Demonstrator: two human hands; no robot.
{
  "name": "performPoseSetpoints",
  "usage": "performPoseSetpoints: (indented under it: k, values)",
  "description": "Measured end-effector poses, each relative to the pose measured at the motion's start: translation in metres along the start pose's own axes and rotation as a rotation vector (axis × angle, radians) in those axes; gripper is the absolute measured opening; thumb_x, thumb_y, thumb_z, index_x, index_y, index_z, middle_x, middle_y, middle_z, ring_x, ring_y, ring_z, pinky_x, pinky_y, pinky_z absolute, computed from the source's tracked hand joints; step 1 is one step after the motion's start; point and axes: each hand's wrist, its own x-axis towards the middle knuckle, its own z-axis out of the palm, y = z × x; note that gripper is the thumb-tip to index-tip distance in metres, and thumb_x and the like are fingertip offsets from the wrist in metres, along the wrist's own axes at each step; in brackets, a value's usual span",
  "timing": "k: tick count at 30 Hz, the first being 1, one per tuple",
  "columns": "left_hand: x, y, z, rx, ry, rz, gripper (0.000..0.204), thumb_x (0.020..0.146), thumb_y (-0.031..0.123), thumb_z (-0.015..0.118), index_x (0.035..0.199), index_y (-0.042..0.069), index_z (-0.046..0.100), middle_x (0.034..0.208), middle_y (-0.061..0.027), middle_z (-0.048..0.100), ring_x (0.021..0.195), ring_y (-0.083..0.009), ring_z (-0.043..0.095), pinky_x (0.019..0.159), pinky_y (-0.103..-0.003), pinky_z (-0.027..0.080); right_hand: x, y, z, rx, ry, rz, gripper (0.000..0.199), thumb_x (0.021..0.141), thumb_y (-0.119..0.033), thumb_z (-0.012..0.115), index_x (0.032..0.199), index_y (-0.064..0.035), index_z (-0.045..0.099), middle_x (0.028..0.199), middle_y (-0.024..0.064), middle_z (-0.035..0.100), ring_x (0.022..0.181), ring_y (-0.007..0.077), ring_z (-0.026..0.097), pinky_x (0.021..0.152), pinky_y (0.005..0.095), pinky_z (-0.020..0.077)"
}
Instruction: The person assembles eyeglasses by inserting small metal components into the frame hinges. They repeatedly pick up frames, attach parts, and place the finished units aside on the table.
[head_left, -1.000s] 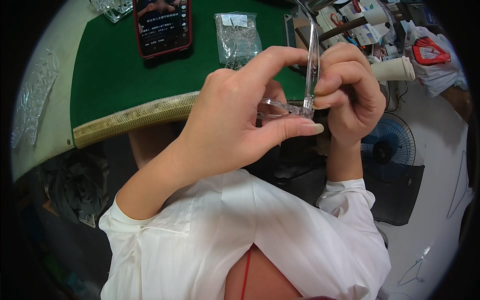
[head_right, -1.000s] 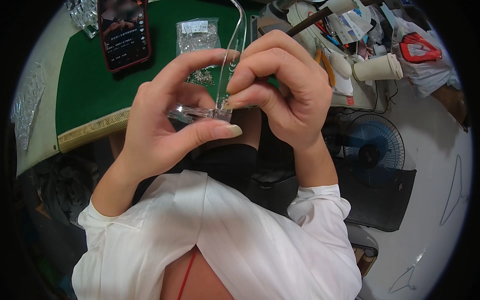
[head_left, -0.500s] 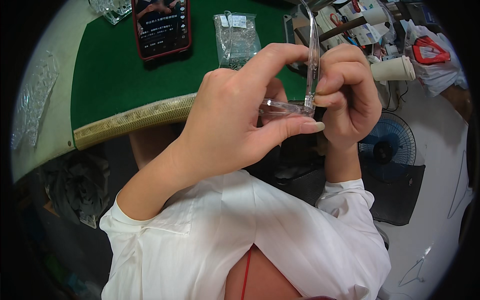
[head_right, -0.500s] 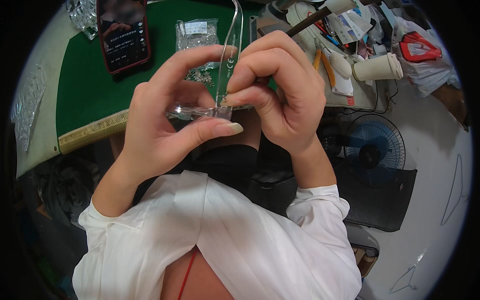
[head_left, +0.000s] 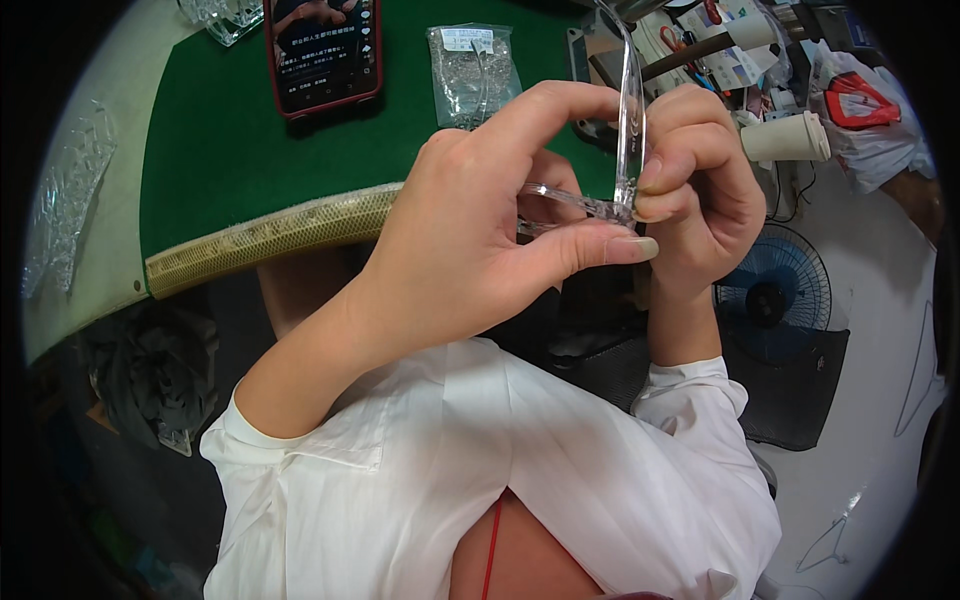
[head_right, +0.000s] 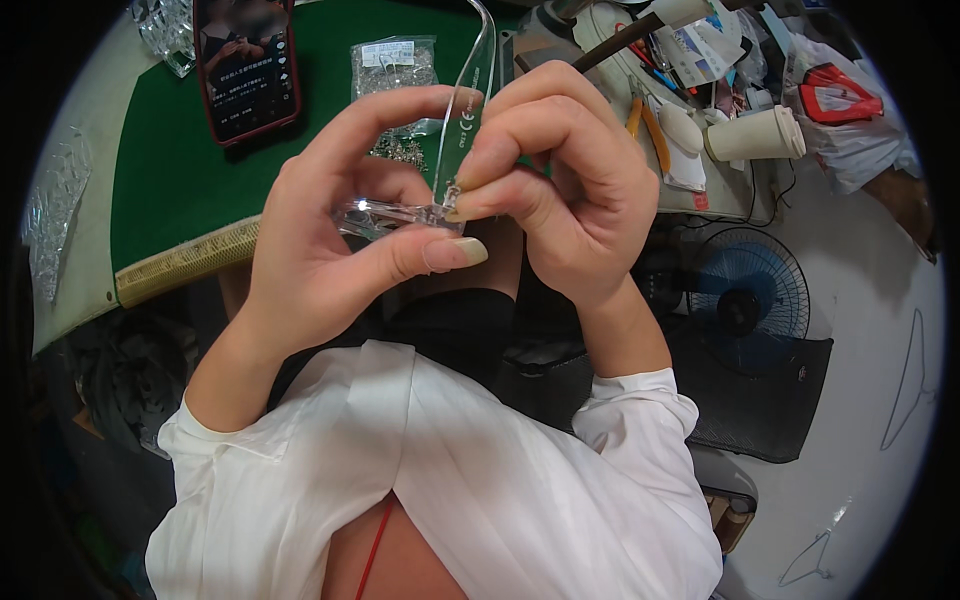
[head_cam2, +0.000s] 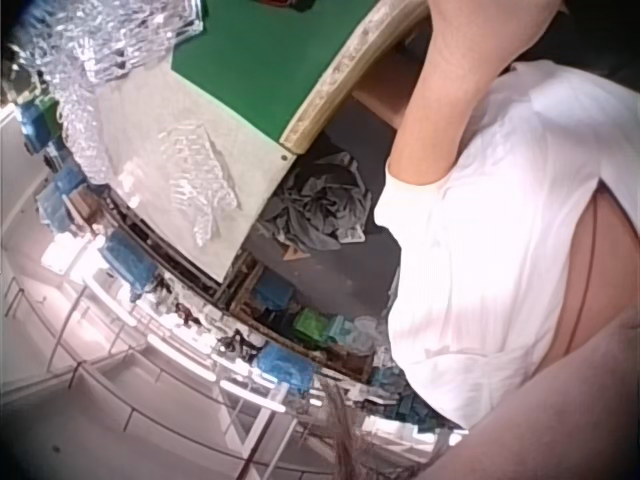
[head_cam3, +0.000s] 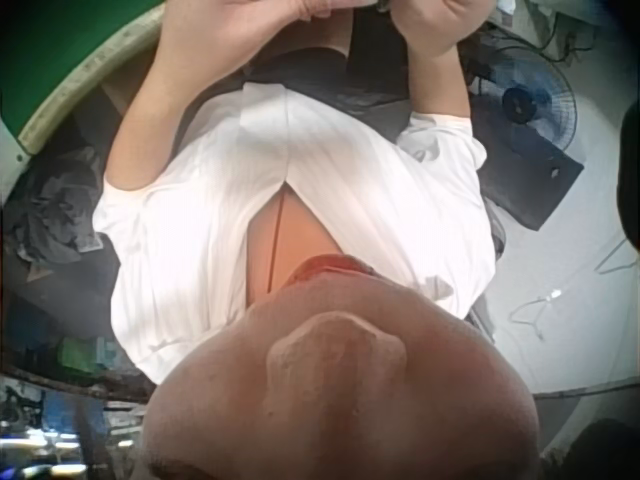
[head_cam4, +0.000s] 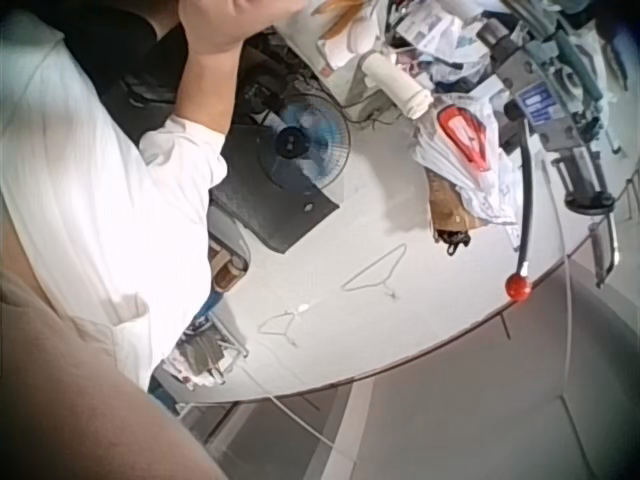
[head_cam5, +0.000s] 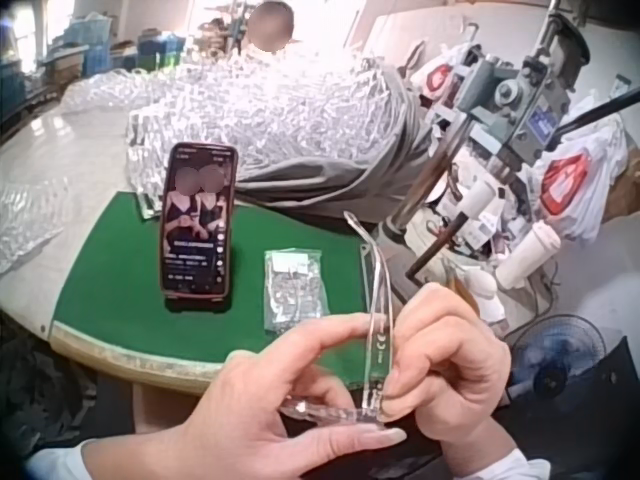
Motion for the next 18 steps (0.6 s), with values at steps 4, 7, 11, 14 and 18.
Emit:
performPoseSetpoints:
  k: [4,7,11,14,18]
  values:
    - [-0.001,-0.001,0.0,-0.005,0.011,0.02,0.064,0.07,0.004,0.078,0.126,-0.002,0.049,0.117,-0.0054,0.059,0.068,-0.0038,0.055,0.064,-0.018,0.045,0.0,0.001,0.003,0.035,0.025,0.007,0.013,0.073,-0.001,0.071,0.081,0.0033,0.06,0.082,0.0091,0.057,0.073,0.0138,0.052,0.062,0.0211,0.0407]
    - [0.0,0.0,0.001,-0.004,0.03,0.035,0.063,0.07,0.003,0.078,0.126,-0.002,0.049,0.12,-0.0058,0.057,0.068,-0.0036,0.054,0.064,-0.018,0.045,-0.002,0.003,0.004,0.049,0.053,-0.007,0.014,0.074,-0.002,0.07,0.082,0.0033,0.06,0.083,0.0093,0.056,0.073,0.0128,0.052,0.062,0.0206,0.0408]
    - [0.002,0.0,0.003,-0.007,0.029,0.045,0.064,0.07,0.0,0.076,0.127,-0.002,0.047,0.126,-0.0071,0.055,0.068,-0.0041,0.055,0.065,-0.018,0.046,-0.003,0.002,0.004,0.028,0.081,-0.004,0.016,0.077,-0.004,0.071,0.085,0.0033,0.06,0.084,0.0089,0.055,0.073,0.0114,0.051,0.061,0.02,0.0397]
    - [0.005,0.0,0.004,-0.036,0.007,0.049,0.066,0.071,-0.003,0.074,0.13,-0.002,0.044,0.129,-0.0084,0.052,0.072,-0.0054,0.058,0.068,-0.019,0.048,-0.006,0.004,0.004,0.021,0.149,0.009,0.023,0.078,-0.014,0.073,0.088,0.0027,0.06,0.086,0.0074,0.056,0.074,0.0103,0.049,0.063,0.0201,0.0383]
    - [0.017,-0.005,0.01,-0.004,0.041,0.097,0.066,0.075,-0.005,0.069,0.133,0.0,0.039,0.127,-0.0105,0.052,0.078,-0.0092,0.063,0.07,-0.022,0.051,-0.013,0.004,-0.008,0.061,0.115,0.18,0.038,0.078,-0.03,0.075,0.095,0.0018,0.062,0.091,0.0039,0.057,0.075,0.0085,0.048,0.067,0.0219,0.0373]
